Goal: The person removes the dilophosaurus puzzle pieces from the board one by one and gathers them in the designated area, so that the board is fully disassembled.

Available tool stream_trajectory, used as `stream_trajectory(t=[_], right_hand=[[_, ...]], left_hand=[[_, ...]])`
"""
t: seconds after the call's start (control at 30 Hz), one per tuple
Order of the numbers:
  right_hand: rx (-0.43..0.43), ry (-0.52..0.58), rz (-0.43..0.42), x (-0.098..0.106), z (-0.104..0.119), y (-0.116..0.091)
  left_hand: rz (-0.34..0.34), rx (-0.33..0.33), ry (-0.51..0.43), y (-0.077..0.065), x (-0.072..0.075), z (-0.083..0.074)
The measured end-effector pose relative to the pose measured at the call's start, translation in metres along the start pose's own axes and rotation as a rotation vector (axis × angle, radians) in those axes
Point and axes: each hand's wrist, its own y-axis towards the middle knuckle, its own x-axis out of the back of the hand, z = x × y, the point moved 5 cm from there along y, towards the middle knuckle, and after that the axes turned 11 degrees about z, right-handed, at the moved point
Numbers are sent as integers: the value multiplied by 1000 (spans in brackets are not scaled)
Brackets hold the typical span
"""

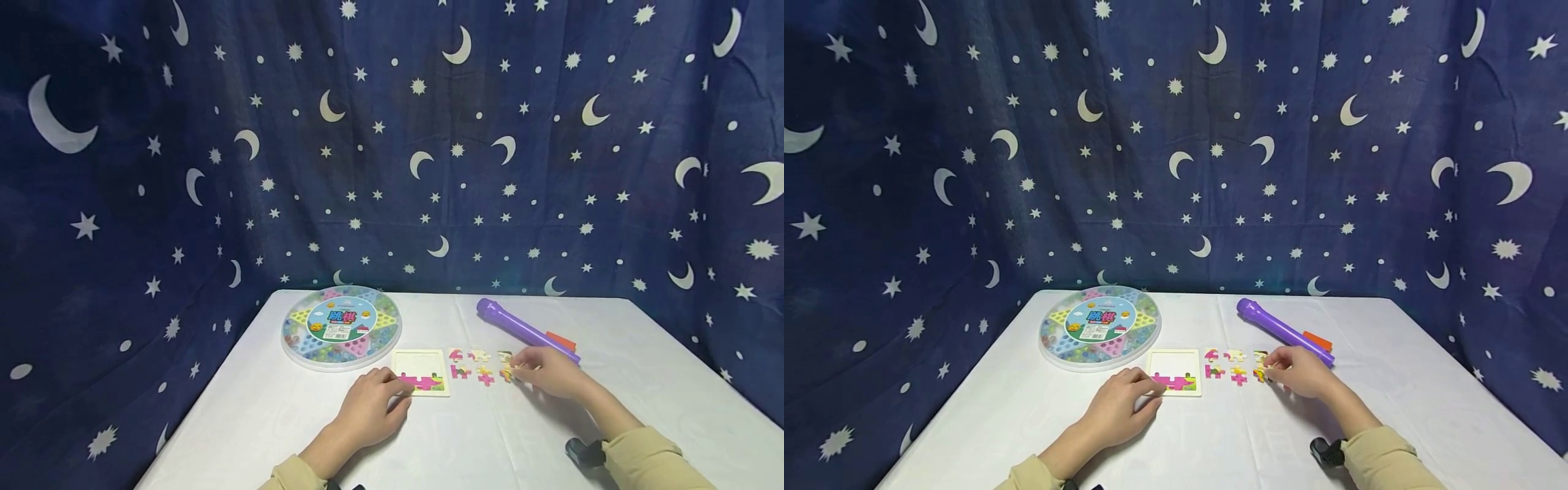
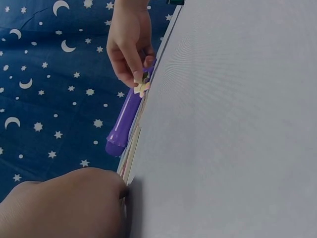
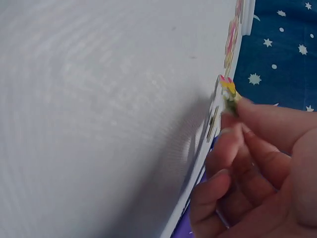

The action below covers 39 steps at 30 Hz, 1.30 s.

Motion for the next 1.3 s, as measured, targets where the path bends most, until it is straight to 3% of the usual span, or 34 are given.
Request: stream_trajectory(t=[0.37,0.53,0.7,0.93,1.1,1.3], right_hand=[[0,-187,-21,2,8,-2],[16,-212,-30,0,17,2],[11,-199,-11,-7,34,12],[71,-186,31,-35,76,33],[189,-198,72,-60,112,45],[263,-189,147,-87,141,56]], left_hand=[[-104,-10,24,-1,1,1],[-140,19,49,-2,4,2],[-184,90,79,-2,7,7],[-197,191,115,-3,7,10],[-177,211,116,-2,7,11],[-153,209,133,-1,8,11]])
